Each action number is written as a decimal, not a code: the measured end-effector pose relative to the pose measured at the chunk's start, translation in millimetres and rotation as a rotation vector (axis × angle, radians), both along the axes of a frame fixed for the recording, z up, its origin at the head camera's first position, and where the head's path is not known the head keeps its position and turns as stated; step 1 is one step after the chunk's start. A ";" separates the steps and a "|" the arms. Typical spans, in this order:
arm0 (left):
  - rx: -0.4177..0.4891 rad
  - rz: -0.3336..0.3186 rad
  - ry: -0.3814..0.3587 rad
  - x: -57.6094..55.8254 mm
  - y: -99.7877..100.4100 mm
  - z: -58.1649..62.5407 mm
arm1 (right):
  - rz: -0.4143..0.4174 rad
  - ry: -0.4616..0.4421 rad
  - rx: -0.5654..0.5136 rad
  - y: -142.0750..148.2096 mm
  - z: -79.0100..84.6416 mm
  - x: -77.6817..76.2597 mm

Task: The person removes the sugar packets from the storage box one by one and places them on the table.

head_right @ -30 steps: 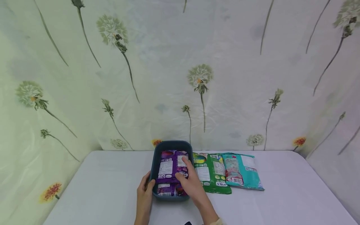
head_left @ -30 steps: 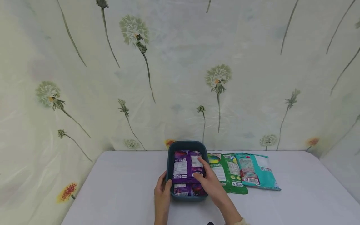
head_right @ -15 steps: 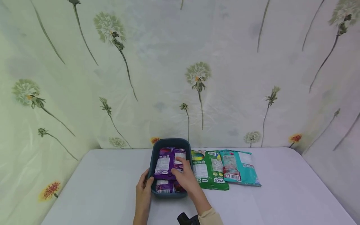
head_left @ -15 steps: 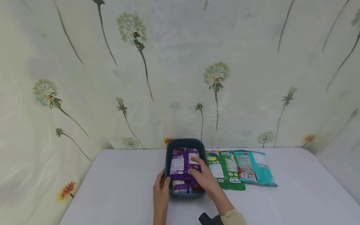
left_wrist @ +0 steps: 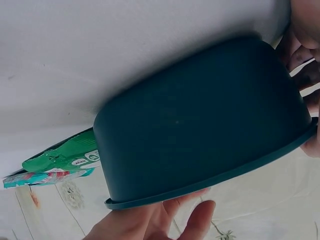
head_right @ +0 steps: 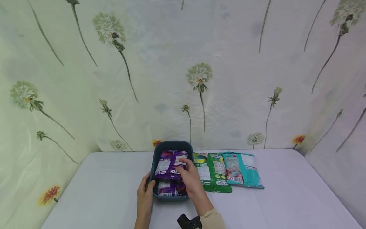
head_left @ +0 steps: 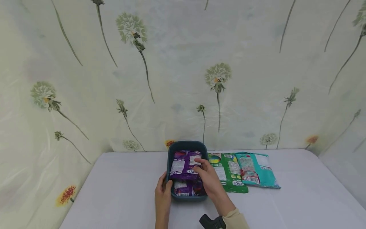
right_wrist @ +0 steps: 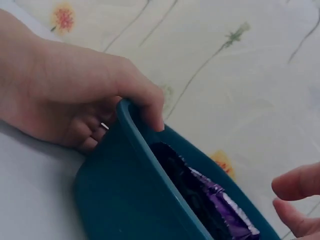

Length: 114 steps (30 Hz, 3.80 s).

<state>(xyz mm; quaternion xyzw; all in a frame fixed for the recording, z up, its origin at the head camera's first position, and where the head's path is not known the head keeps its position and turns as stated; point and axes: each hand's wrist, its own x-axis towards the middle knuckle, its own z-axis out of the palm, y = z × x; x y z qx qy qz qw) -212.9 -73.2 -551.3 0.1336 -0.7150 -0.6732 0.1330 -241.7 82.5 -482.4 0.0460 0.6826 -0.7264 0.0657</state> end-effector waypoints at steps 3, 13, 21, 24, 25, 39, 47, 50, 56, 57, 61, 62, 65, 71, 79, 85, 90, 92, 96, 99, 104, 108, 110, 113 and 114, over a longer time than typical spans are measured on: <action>0.010 -0.003 -0.001 1.5 1.2 -0.5 | -0.022 0.007 0.007 -2.0 -4.5 -2.4; 0.025 -0.017 -0.007 6.3 6.7 -7.6 | -0.012 -0.033 0.055 2.8 -14.6 -2.7; 0.003 -0.037 0.044 -1.7 1.3 2.1 | -0.048 -0.016 0.000 -0.6 -8.2 -17.0; 0.001 -0.039 0.040 -2.0 1.1 4.0 | -0.036 -0.044 -0.022 -1.6 -7.8 -18.5; 0.000 -0.038 0.038 -1.7 1.0 4.1 | -0.031 -0.055 -0.030 -1.9 -7.8 -18.4; 0.002 -0.027 0.027 1.1 -0.8 -0.8 | 0.026 -0.087 -0.004 -6.8 -13.6 -15.2; 0.007 -0.032 0.024 3.0 -3.1 -3.7 | 0.004 -0.085 -0.002 -11.3 -18.4 -13.7; 0.002 -0.020 0.003 5.7 -4.1 -6.1 | 0.001 -0.085 0.023 -13.1 -19.9 -10.3; 0.005 -0.004 -0.003 8.1 -5.9 -8.1 | -0.026 -0.055 0.104 -14.9 -21.8 -7.7; 0.007 -0.007 0.002 8.0 -5.8 -7.8 | -0.034 -0.042 0.119 -14.8 -21.9 -7.9; 0.023 -0.018 0.015 6.3 -5.2 -5.9 | -0.052 0.026 0.159 -14.5 -20.9 -8.7; 0.022 -0.019 0.015 5.8 -5.0 -5.4 | -0.051 0.043 0.161 -14.4 -20.5 -9.0; 0.018 -0.018 0.010 4.0 -4.3 -4.5 | -0.059 0.073 0.168 -13.9 -19.3 -9.4; 0.008 -0.008 0.001 1.9 -2.2 -2.2 | -0.090 0.126 0.117 -12.7 -12.6 -5.7; 0.027 -0.025 0.017 2.0 -0.9 1.2 | -0.104 0.153 0.093 -9.6 -12.1 -2.4; 0.030 -0.017 0.019 1.1 -0.6 0.2 | -0.095 0.165 0.090 -6.1 -10.2 3.6; 0.033 -0.013 0.011 1.2 -0.4 1.6 | -0.085 0.163 0.063 -2.5 -9.7 7.6; 0.034 -0.011 0.017 1.6 -0.1 2.2 | -0.076 0.158 0.062 -1.0 -9.3 9.4; 0.029 -0.008 0.026 1.6 0.9 2.9 | -0.066 0.150 0.068 1.6 -7.3 12.9; 0.022 -0.008 0.026 0.8 1.4 2.7 | -0.066 0.152 0.066 2.9 -5.8 14.5; 0.010 -0.006 0.020 -0.1 1.2 1.9 | -0.069 0.148 0.059 4.1 -6.0 16.0; 0.001 0.002 0.007 0.5 0.5 2.1 | -0.065 0.150 0.058 4.1 -6.4 17.5; -0.001 0.003 0.003 0.7 0.9 2.2 | -0.064 0.150 0.055 5.2 -6.9 18.5; -0.008 -0.001 0.004 0.7 0.8 1.1 | -0.073 0.140 0.060 6.8 -7.4 20.5; -0.010 0.001 0.000 0.6 0.5 0.4 | -0.075 0.136 0.059 7.2 -7.6 21.2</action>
